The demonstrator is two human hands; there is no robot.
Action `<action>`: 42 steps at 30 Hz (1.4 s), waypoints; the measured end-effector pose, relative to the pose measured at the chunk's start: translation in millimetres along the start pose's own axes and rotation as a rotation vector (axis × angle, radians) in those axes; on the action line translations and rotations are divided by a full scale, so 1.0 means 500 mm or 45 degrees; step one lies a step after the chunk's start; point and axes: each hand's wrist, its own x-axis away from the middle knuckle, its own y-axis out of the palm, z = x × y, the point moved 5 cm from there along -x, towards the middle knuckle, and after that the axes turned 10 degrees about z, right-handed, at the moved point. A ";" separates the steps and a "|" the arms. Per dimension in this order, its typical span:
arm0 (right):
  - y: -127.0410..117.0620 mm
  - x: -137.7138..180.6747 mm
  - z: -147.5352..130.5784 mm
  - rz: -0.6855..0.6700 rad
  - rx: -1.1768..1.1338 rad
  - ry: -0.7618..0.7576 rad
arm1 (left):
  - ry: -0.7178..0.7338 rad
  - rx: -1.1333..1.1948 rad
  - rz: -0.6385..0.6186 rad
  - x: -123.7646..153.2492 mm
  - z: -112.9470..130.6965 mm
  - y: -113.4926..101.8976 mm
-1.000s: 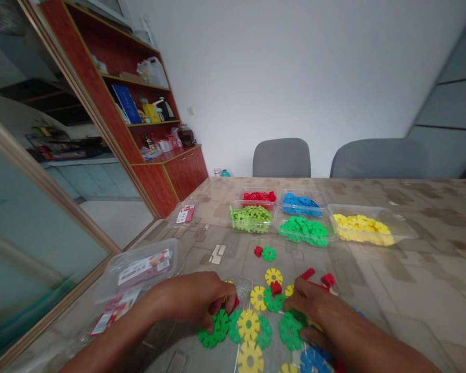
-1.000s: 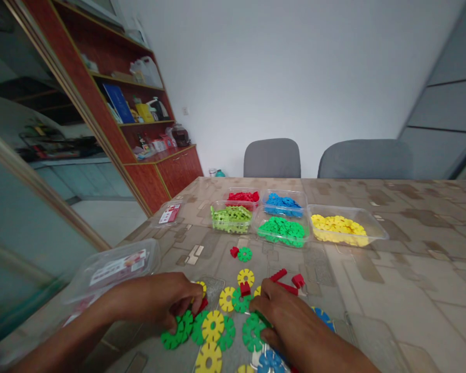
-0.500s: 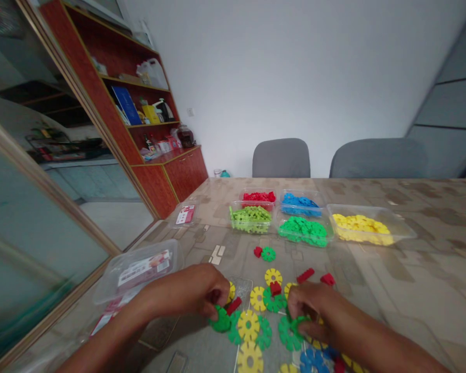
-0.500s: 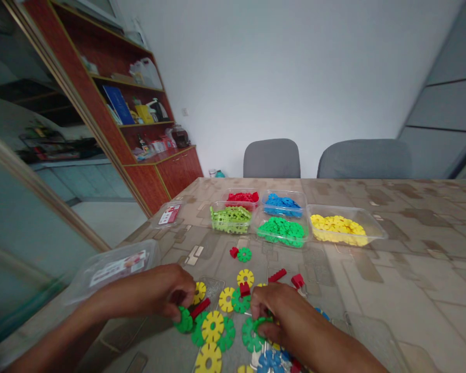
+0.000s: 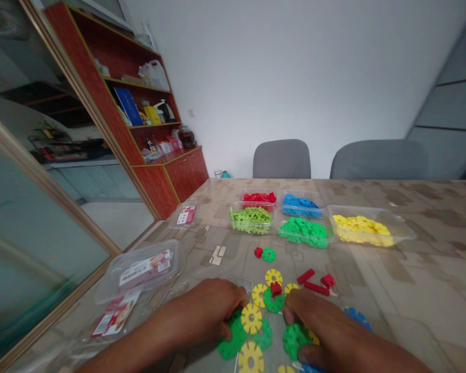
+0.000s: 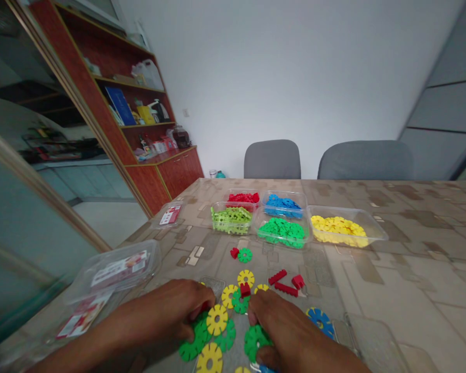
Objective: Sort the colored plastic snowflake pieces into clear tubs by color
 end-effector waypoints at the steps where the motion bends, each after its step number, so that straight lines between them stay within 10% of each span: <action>1: 0.002 -0.001 0.001 0.008 -0.031 0.004 | 0.017 -0.017 0.018 0.001 0.000 0.003; 17: -0.009 -0.034 -0.028 0.034 -0.288 0.077 | -0.052 0.345 -0.145 0.015 0.008 -0.051; 26: -0.049 -0.056 0.029 0.197 -0.514 0.031 | 0.111 0.793 0.277 -0.066 0.031 -0.055; 34: -0.219 -0.098 0.118 0.841 -0.548 0.100 | 0.092 0.690 0.800 -0.246 0.037 -0.150; 42: -0.287 -0.049 0.169 1.044 -0.462 0.155 | 0.076 0.540 0.920 -0.322 0.025 -0.158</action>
